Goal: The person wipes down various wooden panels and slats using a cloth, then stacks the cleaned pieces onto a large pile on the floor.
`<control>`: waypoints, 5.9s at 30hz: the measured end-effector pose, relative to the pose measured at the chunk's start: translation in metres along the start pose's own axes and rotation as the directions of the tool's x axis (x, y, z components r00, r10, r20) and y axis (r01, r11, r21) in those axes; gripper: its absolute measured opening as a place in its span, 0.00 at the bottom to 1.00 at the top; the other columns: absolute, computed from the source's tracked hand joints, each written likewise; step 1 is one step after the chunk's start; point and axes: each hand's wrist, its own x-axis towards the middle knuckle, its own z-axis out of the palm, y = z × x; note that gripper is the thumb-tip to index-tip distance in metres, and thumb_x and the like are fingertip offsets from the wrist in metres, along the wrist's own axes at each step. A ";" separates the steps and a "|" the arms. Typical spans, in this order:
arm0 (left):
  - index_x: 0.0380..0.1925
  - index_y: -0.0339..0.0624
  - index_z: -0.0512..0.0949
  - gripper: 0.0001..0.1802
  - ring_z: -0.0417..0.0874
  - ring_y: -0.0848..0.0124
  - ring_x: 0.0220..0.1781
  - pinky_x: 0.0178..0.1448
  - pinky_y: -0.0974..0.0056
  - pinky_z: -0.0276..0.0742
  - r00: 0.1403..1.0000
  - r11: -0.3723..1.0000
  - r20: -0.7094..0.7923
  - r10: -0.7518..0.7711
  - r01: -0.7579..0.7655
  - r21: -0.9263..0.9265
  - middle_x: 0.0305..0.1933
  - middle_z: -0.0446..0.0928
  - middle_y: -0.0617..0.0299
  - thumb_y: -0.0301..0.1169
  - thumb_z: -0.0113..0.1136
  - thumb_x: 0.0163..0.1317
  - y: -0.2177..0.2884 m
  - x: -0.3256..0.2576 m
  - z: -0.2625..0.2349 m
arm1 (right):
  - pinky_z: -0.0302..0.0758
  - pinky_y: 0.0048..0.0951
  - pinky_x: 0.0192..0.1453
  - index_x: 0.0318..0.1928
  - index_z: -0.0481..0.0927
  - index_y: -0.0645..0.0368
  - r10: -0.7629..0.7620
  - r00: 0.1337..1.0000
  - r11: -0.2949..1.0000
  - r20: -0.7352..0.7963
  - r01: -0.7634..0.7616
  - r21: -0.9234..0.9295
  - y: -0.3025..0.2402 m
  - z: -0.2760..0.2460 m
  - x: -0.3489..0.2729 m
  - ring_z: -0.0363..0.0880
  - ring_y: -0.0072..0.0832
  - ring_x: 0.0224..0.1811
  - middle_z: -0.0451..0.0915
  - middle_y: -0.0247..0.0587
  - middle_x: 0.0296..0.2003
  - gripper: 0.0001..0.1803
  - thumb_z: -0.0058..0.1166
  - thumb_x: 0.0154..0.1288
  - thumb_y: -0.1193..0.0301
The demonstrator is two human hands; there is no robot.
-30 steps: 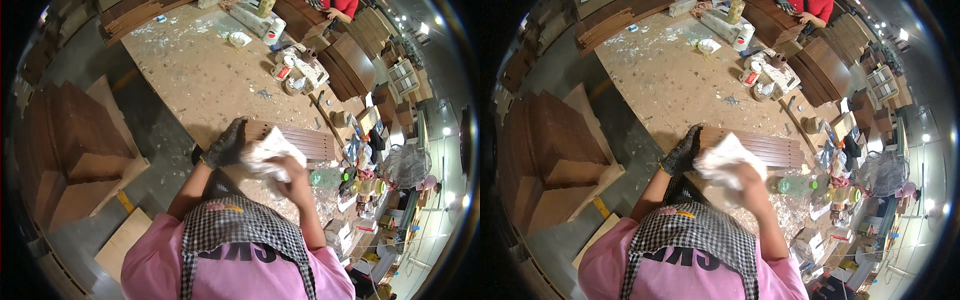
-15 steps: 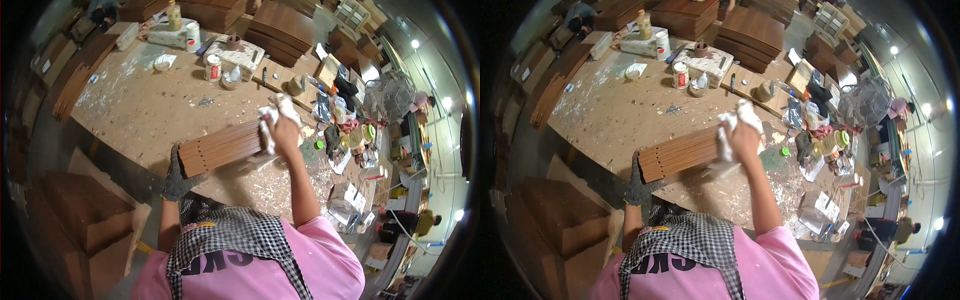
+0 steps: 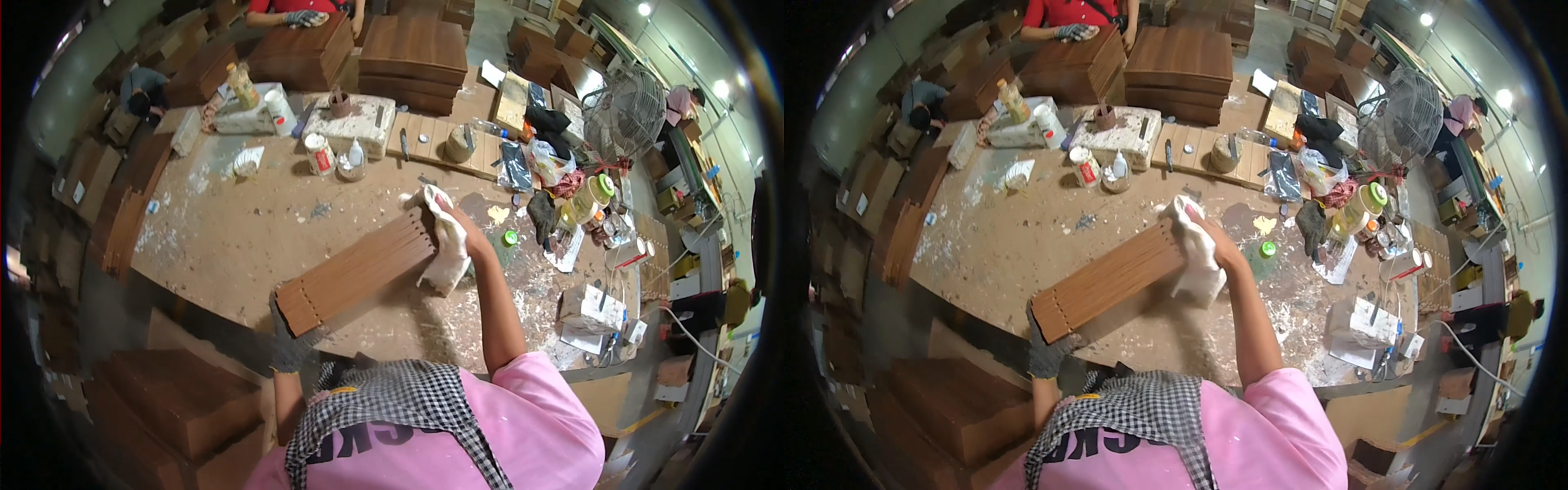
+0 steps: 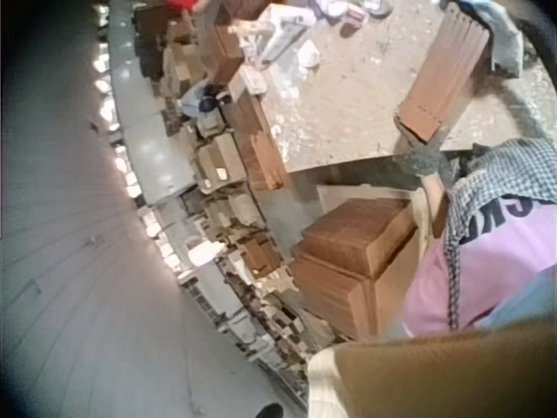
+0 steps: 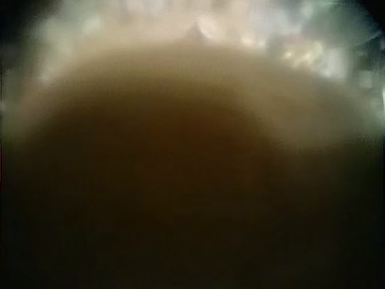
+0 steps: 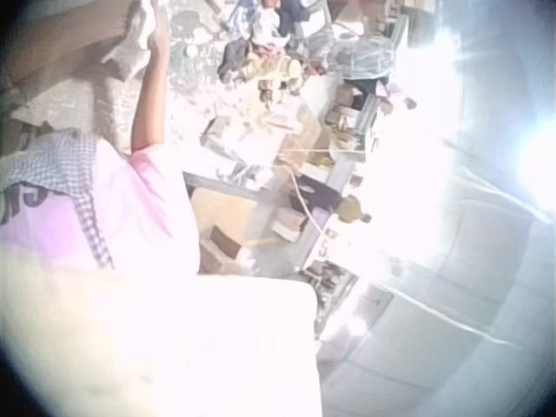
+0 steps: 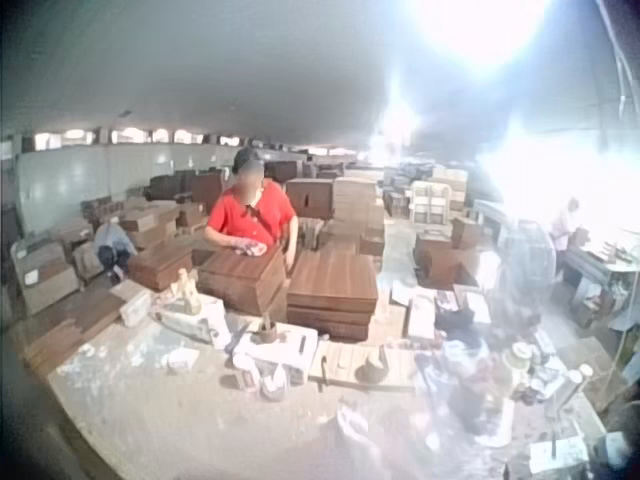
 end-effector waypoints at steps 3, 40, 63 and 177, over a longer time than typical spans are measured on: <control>0.75 0.41 0.41 0.71 0.66 0.58 0.69 0.72 0.52 0.66 0.992 0.962 0.029 0.121 -0.125 0.241 0.71 0.61 0.52 0.48 0.83 0.41 0.008 0.013 -0.003 | 0.77 0.22 0.40 0.56 0.78 0.60 -0.073 0.995 0.965 -0.071 0.089 0.246 0.012 0.028 -0.005 0.80 0.21 0.36 0.83 0.33 0.40 0.26 0.53 0.72 0.50; 0.67 0.22 0.61 0.63 0.71 0.45 0.61 0.70 0.47 0.61 0.942 0.172 0.313 -0.121 -0.290 0.941 0.62 0.70 0.35 0.73 0.57 0.51 0.115 0.111 0.125 | 0.72 0.47 0.49 0.47 0.74 0.68 -0.927 0.351 0.127 -0.129 -0.029 -0.992 0.011 -0.070 -0.084 0.74 0.55 0.46 0.78 0.54 0.43 0.19 0.62 0.64 0.66; 0.63 0.21 0.64 0.61 0.73 0.46 0.59 0.68 0.48 0.65 0.932 0.220 0.342 -0.118 -0.311 0.925 0.58 0.71 0.37 0.70 0.63 0.47 0.116 0.121 0.125 | 0.81 0.37 0.52 0.57 0.75 0.62 -0.450 0.577 0.489 -0.682 0.798 0.352 0.093 -0.135 -0.141 0.81 0.36 0.49 0.80 0.46 0.48 0.25 0.51 0.72 0.55; 0.56 0.32 0.77 0.42 0.76 0.56 0.60 0.67 0.58 0.68 0.948 0.921 -0.087 -0.305 0.271 -0.280 0.57 0.78 0.47 0.54 0.72 0.50 0.002 -0.006 -0.109 | 0.57 0.44 0.77 0.72 0.61 0.57 -0.038 0.995 0.999 0.097 0.039 -0.002 0.074 0.099 0.070 0.61 0.37 0.73 0.66 0.42 0.69 0.39 0.42 0.72 0.43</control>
